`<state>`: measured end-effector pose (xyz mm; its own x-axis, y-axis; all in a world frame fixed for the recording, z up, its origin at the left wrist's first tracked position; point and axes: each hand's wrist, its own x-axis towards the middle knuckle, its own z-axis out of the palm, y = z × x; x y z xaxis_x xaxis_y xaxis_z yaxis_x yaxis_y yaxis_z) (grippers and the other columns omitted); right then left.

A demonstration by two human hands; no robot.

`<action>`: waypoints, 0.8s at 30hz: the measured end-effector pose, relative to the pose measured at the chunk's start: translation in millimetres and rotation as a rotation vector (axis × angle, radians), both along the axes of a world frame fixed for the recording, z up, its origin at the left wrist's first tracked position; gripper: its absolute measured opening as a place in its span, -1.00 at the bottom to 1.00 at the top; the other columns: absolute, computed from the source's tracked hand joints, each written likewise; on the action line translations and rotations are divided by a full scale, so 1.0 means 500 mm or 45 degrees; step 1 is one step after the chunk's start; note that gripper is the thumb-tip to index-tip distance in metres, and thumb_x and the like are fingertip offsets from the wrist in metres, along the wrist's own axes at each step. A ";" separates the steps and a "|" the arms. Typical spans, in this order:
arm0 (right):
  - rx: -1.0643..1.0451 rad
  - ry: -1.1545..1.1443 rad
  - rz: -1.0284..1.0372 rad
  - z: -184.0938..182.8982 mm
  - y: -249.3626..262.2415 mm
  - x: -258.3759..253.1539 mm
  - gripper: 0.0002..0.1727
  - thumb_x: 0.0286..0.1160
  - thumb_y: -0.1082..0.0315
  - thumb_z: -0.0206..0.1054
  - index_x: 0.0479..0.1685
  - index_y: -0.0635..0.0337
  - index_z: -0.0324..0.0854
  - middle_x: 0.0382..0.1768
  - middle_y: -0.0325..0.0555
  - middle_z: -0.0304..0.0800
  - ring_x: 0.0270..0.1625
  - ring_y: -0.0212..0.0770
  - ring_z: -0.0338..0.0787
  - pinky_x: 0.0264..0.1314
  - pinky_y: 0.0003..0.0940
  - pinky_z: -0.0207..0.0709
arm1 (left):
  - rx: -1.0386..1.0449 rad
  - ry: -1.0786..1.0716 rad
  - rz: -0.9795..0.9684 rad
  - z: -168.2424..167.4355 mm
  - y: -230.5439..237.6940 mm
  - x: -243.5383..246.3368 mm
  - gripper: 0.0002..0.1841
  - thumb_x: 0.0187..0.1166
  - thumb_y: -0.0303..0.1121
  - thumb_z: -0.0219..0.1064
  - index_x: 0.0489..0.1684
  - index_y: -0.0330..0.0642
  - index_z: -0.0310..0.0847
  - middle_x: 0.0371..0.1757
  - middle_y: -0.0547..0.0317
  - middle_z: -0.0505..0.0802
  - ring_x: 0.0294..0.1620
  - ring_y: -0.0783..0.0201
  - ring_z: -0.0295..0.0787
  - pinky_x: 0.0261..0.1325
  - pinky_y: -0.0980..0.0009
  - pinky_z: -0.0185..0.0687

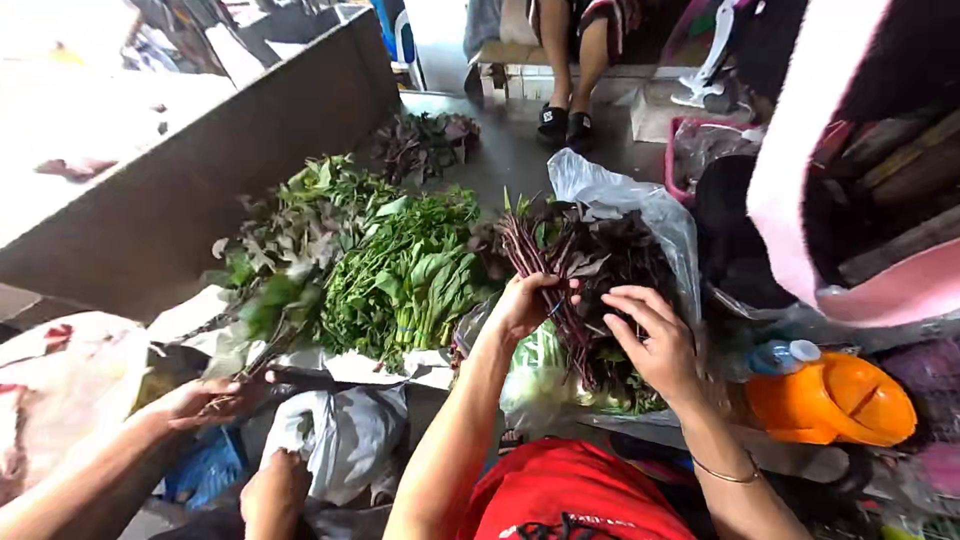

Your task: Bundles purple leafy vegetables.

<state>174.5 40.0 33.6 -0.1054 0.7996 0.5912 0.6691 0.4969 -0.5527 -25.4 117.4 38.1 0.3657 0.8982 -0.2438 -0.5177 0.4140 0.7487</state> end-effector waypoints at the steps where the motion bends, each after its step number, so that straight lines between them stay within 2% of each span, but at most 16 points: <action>1: 0.053 0.006 0.094 -0.004 0.009 -0.019 -0.72 0.63 0.25 0.32 0.09 0.14 0.87 0.16 0.03 0.83 0.29 -0.13 0.78 0.42 -0.24 0.63 | -0.013 0.006 0.021 -0.001 -0.003 0.000 -0.78 0.71 -0.51 0.03 0.18 -0.19 0.47 -0.17 -0.01 0.87 -0.21 0.16 0.88 -0.07 0.21 0.82; 4: 0.052 -0.043 0.206 -0.020 0.036 -0.065 -0.75 0.64 0.29 0.31 0.06 0.10 0.89 0.13 0.00 0.86 0.29 -0.08 0.78 0.42 -0.17 0.62 | 0.050 0.077 -0.013 -0.002 -0.011 -0.003 -0.79 0.71 -0.51 0.07 0.19 -0.17 0.48 -0.18 0.09 0.84 -0.21 0.25 0.83 -0.05 0.26 0.77; 6: -0.004 -0.069 0.214 -0.026 0.053 -0.082 -0.77 0.61 0.34 0.31 -0.01 0.16 0.90 0.07 0.02 0.85 0.20 -0.07 0.81 0.35 -0.18 0.67 | 0.089 0.121 -0.036 0.003 -0.011 -0.006 -0.81 0.73 -0.50 0.08 0.18 -0.16 0.47 -0.22 0.13 0.83 -0.24 0.29 0.81 -0.08 0.28 0.77; 11: 0.090 -0.160 0.443 -0.032 0.093 -0.078 -0.81 0.54 0.31 0.36 -0.23 0.18 0.88 -0.01 -0.01 0.86 0.20 -0.07 0.79 0.33 -0.18 0.64 | 0.059 0.170 -0.030 0.009 -0.002 -0.033 -0.80 0.75 -0.45 0.10 0.24 -0.14 0.46 -0.21 0.12 0.83 -0.28 0.28 0.81 -0.13 0.29 0.77; 12: 0.071 -0.081 0.536 -0.026 0.098 -0.077 -0.80 0.51 0.34 0.32 -0.29 0.22 0.84 -0.03 -0.02 0.86 0.21 -0.11 0.78 0.34 -0.21 0.63 | 0.032 0.161 -0.028 0.010 -0.001 -0.037 -0.80 0.75 -0.43 0.11 0.23 -0.12 0.46 -0.21 0.13 0.83 -0.29 0.28 0.81 -0.15 0.30 0.77; 14: -0.108 0.258 0.759 -0.008 0.103 -0.075 -0.81 0.52 0.38 0.21 -0.30 0.26 0.71 -0.10 -0.10 0.84 0.17 -0.26 0.79 0.33 -0.28 0.65 | -0.014 0.119 -0.009 0.011 0.001 -0.045 -0.82 0.73 -0.41 0.11 0.18 -0.11 0.49 -0.22 0.13 0.84 -0.28 0.28 0.83 -0.16 0.30 0.79; 16: -0.332 0.655 0.887 0.009 0.107 -0.072 -0.84 0.54 0.31 0.19 -0.30 -0.03 0.68 -0.28 -0.37 0.79 -0.11 -0.42 0.80 0.13 -0.32 0.72 | -0.064 0.062 0.017 0.013 0.000 -0.050 -0.84 0.71 -0.40 0.10 0.11 -0.12 0.51 -0.23 0.10 0.85 -0.27 0.26 0.84 -0.15 0.30 0.80; 17: -0.394 0.786 0.903 0.014 0.112 -0.070 -0.84 0.50 0.29 0.21 -0.33 -0.14 0.69 -0.38 -0.46 0.73 -0.30 -0.49 0.73 -0.11 -0.42 0.69 | -0.096 0.013 0.034 0.016 -0.002 -0.051 -0.84 0.70 -0.40 0.10 0.09 -0.15 0.52 -0.21 0.05 0.86 -0.25 0.23 0.86 -0.13 0.29 0.80; 18: -0.436 0.858 0.909 0.015 0.119 -0.065 -0.84 0.45 0.32 0.22 -0.37 -0.17 0.68 -0.46 -0.51 0.65 -0.45 -0.55 0.60 -0.32 -0.53 0.56 | -0.126 -0.048 0.059 0.021 -0.005 -0.052 -0.82 0.69 -0.41 0.10 0.10 -0.18 0.53 -0.18 0.00 0.88 -0.22 0.19 0.89 -0.10 0.29 0.82; 19: -0.462 0.864 0.896 0.008 0.126 -0.059 -0.84 0.41 0.35 0.23 -0.40 -0.16 0.67 -0.48 -0.53 0.62 -0.51 -0.60 0.51 -0.44 -0.60 0.43 | -0.150 -0.108 0.092 0.027 -0.007 -0.054 -0.81 0.68 -0.42 0.09 0.11 -0.20 0.52 -0.15 -0.05 0.88 -0.20 0.16 0.90 -0.08 0.28 0.83; 21: -0.488 0.765 0.840 -0.019 0.133 -0.041 -0.84 0.35 0.39 0.24 -0.37 -0.11 0.71 -0.44 -0.58 0.70 -0.48 -0.65 0.56 -0.43 -0.66 0.45 | -0.176 -0.191 0.183 0.048 -0.006 -0.062 -0.82 0.66 -0.45 0.06 0.10 -0.18 0.49 -0.16 -0.03 0.84 -0.22 0.15 0.87 -0.05 0.26 0.82; 23: -0.521 0.700 0.828 -0.038 0.121 -0.028 -0.85 0.38 0.39 0.25 -0.29 -0.06 0.72 -0.42 -0.63 0.71 -0.47 -0.68 0.55 -0.43 -0.68 0.45 | -0.184 -0.192 0.282 0.070 0.004 -0.069 -0.85 0.65 -0.48 0.06 0.01 -0.16 0.49 -0.27 0.05 0.80 -0.29 0.21 0.83 -0.06 0.27 0.82; 24: -0.509 0.697 0.835 -0.037 0.109 -0.027 -0.87 0.42 0.37 0.27 -0.25 -0.06 0.73 -0.43 -0.64 0.70 -0.50 -0.70 0.52 -0.46 -0.70 0.41 | -0.167 -0.169 0.320 0.075 0.011 -0.072 -0.85 0.64 -0.50 0.07 0.04 -0.15 0.46 -0.28 0.05 0.79 -0.31 0.21 0.82 -0.07 0.25 0.82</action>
